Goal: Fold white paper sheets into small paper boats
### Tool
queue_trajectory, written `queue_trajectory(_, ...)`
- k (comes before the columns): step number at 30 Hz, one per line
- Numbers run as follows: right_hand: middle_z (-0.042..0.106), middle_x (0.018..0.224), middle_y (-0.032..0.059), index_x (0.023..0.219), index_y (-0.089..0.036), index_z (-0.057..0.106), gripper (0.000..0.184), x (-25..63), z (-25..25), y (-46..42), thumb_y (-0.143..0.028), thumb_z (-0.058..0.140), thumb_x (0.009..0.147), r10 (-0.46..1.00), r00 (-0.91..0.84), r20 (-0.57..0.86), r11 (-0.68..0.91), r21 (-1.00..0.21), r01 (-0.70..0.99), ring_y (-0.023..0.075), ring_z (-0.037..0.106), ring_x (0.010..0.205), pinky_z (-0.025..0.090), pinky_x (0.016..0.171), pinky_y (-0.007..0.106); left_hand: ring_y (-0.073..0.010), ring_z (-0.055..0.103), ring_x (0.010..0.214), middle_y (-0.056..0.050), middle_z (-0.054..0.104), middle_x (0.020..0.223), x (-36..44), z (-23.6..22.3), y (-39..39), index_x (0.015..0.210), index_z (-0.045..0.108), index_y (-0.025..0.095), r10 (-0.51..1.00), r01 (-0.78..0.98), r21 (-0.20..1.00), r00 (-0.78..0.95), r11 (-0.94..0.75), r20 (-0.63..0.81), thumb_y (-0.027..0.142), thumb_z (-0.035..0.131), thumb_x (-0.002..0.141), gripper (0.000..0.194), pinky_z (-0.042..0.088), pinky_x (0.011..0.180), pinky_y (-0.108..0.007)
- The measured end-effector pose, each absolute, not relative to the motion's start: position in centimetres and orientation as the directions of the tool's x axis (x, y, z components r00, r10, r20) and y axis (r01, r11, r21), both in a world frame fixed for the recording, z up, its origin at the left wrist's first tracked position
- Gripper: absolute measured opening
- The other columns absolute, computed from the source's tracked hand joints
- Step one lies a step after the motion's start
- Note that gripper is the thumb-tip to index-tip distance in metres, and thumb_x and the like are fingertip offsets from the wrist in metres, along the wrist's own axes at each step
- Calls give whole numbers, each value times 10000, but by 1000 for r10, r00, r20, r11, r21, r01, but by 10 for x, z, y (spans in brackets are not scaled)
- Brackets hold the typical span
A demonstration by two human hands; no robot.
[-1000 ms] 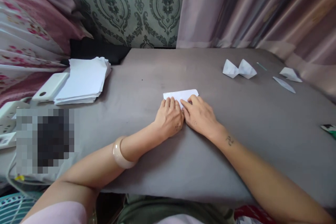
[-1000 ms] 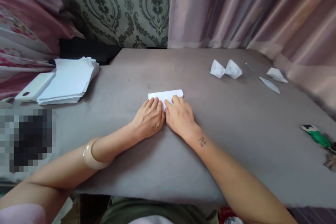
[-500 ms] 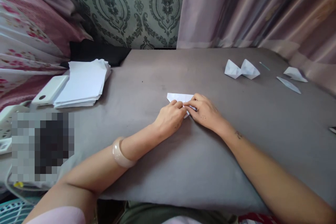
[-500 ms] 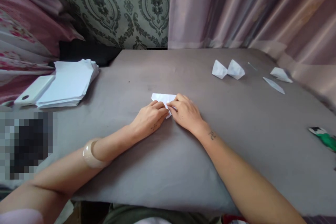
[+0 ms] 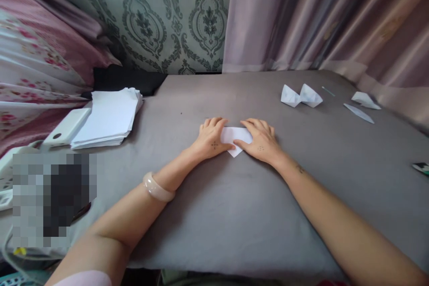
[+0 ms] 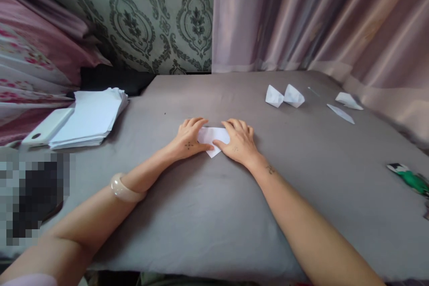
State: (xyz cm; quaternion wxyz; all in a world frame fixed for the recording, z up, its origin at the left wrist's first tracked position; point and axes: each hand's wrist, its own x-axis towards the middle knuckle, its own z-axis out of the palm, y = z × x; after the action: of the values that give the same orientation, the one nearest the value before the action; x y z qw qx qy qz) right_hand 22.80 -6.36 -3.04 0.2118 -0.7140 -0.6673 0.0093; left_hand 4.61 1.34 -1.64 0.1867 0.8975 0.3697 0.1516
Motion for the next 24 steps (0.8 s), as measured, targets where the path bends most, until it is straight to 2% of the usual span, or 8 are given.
queue_trajectory(2,545,1365,97,1304,-234,557,576,230,-32,-63,-520,617,807,963,108,246,-27,-311,950,318,432,1284,338,1030,494,-351,367,1295,-132,470,1406,45,-16,17,1318,503,199,731,625,465,679,-627,73,564,763,668,789,330,1043,-499)
queue_trajectory(6,553,1358,90,1248,-232,596,518,231,-34,-63,-525,589,821,968,104,227,-30,-308,951,311,449,1271,348,1023,485,-328,381,1282,-107,501,1371,42,-14,18,1246,555,221,715,612,492,698,-620,33,601,719,700,685,310,1053,-478)
queue_trajectory(13,570,1333,88,1213,-230,606,475,228,-31,-66,-512,589,830,964,90,249,-10,-304,953,308,464,1242,334,1017,477,-323,390,1263,-100,509,1343,41,-15,16,1234,507,244,718,599,484,690,-638,91,596,737,685,691,311,1023,-467)
queue_trajectory(19,573,1310,91,1174,-209,590,452,226,-29,-67,-457,653,801,938,71,339,35,-298,954,294,474,1209,327,1004,442,-302,426,1193,-99,530,1257,42,-16,14,1143,482,224,704,577,457,687,-677,176,576,745,674,642,321,982,-446)
queue_trajectory(24,608,1176,92,1052,-206,594,334,224,-26,-68,-407,669,796,909,21,415,100,-268,958,280,504,1113,348,940,408,-281,445,1097,-81,545,1146,42,-18,14,1055,477,208,686,575,407,694,-710,217,570,743,671,591,326,949,-427)
